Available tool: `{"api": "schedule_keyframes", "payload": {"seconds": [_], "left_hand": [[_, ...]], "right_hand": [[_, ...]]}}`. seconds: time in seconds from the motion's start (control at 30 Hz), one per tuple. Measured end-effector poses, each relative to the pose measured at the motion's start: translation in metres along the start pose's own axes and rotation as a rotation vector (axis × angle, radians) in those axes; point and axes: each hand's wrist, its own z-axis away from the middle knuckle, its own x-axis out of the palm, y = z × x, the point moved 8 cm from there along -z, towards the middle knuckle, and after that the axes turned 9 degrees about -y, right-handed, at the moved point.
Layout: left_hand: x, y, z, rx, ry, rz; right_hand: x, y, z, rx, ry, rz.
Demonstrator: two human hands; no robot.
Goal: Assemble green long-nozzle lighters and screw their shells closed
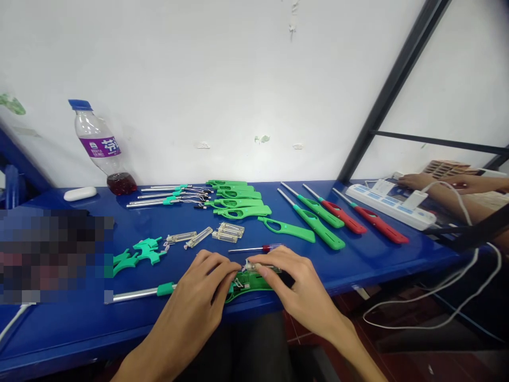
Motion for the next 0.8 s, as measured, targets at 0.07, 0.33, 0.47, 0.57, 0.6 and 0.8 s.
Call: {"api": "schedule_keyframes", "payload": {"seconds": [0.07, 0.33, 0.47, 0.57, 0.6, 0.8], "left_hand": [[0.001, 0.001, 0.002, 0.008, -0.001, 0.0], [-0.001, 0.009, 0.002, 0.064, 0.021, -0.02], [-0.003, 0.012, 0.002, 0.091, 0.039, -0.029], [-0.004, 0.012, 0.003, 0.089, 0.059, -0.027], [-0.005, 0.012, 0.003, 0.086, 0.061, -0.027], [-0.005, 0.011, 0.003, 0.073, 0.059, -0.015]], "right_hand": [[0.0, -0.001, 0.0, -0.005, -0.016, -0.02], [0.002, -0.001, -0.001, -0.019, -0.036, -0.01], [0.003, -0.001, 0.0, -0.032, -0.046, -0.022], [0.003, 0.0, 0.002, -0.049, -0.037, -0.035], [0.003, 0.0, 0.002, -0.054, -0.039, -0.035], [0.003, 0.001, 0.002, -0.038, -0.018, -0.034]]}}
